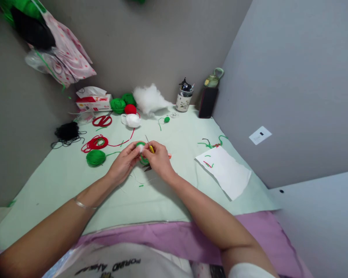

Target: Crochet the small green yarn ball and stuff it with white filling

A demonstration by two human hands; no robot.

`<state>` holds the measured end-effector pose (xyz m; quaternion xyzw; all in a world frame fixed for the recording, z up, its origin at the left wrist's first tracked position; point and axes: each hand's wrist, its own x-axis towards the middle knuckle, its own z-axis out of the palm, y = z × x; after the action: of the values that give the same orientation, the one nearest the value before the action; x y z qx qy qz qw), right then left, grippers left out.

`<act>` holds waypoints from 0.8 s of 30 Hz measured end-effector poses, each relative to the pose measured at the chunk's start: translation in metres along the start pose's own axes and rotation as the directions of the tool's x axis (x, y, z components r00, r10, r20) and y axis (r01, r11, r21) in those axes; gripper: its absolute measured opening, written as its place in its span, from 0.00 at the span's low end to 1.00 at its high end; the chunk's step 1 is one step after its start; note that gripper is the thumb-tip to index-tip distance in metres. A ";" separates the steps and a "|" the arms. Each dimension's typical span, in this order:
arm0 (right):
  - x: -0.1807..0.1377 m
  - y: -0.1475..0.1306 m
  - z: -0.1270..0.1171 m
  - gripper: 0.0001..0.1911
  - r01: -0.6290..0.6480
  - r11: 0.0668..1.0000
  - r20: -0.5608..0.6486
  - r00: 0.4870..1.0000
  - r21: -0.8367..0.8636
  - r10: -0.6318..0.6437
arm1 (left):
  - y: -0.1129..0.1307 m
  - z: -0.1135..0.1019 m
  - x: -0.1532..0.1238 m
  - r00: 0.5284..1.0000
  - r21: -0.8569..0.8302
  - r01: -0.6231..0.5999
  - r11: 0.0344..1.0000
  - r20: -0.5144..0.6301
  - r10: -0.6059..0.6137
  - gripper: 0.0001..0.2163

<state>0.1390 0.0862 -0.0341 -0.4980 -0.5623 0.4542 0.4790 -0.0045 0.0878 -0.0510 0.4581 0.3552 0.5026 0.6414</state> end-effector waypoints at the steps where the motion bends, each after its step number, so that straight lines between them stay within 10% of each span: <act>1: -0.001 0.001 0.001 0.08 0.006 1.000 -0.003 1.000 -0.008 -0.006 | 0.000 0.001 0.000 1.000 -0.002 -0.002 1.000 0.003 0.002 0.16; 14: -0.012 -0.017 -0.008 0.12 0.151 0.977 0.289 0.952 -0.149 -0.103 | -0.005 -0.014 0.007 0.985 0.225 -0.118 0.967 -0.096 0.143 0.15; 24: -0.010 -0.026 -0.023 0.16 -0.067 0.998 0.401 0.914 -0.008 0.065 | 0.009 -0.016 0.003 0.985 0.358 -0.119 0.926 -0.079 0.157 0.11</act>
<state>0.1589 0.0743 -0.0066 -0.4117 -0.6299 0.5643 0.3397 -0.0212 0.0955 -0.0482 0.5621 0.4399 0.4982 0.4923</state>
